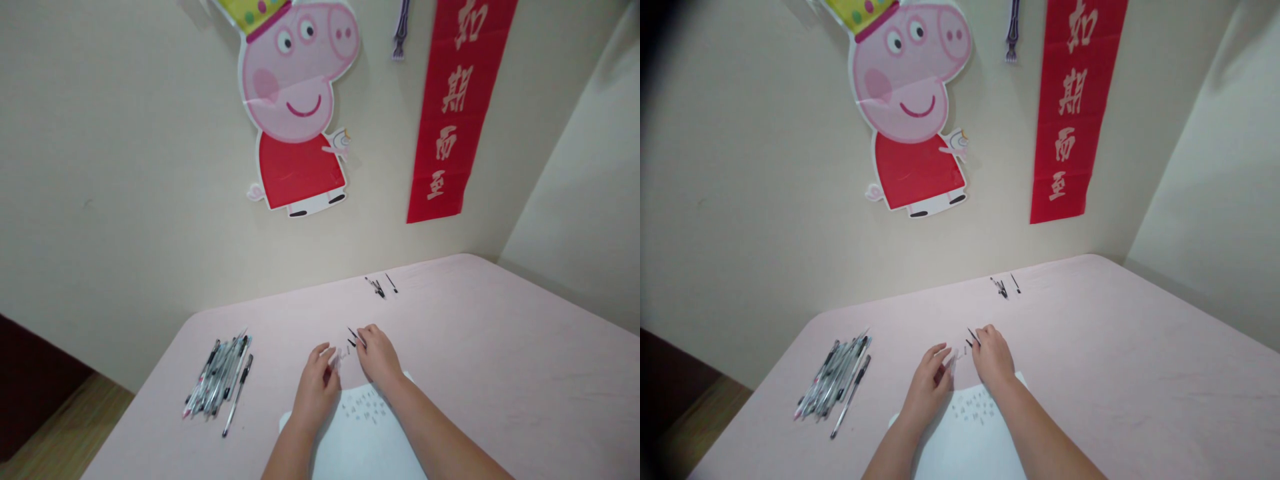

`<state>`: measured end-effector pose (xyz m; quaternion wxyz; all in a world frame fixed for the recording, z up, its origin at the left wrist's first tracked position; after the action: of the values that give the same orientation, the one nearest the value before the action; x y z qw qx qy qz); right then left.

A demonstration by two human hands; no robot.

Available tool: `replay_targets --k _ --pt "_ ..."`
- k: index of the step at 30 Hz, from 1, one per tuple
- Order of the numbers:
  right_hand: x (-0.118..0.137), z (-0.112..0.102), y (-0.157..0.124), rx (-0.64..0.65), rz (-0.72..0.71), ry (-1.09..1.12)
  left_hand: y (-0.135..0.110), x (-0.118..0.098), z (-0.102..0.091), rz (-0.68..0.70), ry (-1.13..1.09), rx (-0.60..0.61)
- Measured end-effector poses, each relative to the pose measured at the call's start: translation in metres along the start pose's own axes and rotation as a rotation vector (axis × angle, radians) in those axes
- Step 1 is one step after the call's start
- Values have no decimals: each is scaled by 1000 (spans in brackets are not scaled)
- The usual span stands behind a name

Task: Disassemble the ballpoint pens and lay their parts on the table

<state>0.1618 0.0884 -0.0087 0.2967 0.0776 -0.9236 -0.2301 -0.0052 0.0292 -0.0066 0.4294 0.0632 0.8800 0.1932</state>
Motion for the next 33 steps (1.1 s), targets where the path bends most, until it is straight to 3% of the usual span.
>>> replay_targets --k 11,15,18,22,28,33 --pt "25 2 -11 148 -70 146 1 17 10 -19 -271 0" --pt "33 1 -18 140 -128 142 4 21 5 -1 -222 -126" --pt "37 7 -27 245 -164 115 6 24 0 -31 -166 -237" --pt "40 17 -33 362 -180 83 8 27 -2 -73 -155 -278" --pt "35 29 -26 386 -179 49 8 29 0 -66 -141 -270" --pt "21 40 -5 340 -188 58 6 30 -1 -65 -120 -266"
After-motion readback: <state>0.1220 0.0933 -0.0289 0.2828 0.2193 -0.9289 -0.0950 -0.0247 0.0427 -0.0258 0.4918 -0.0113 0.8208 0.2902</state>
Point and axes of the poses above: each hand's wrist, its own y-axis towards the middle knuckle, its own z-axis out of the palm, x = y × z, the point moved 2 cm from there along y, towards the middle knuckle, and after that the axes turned 9 degrees about -x, right-handed, at the moved point
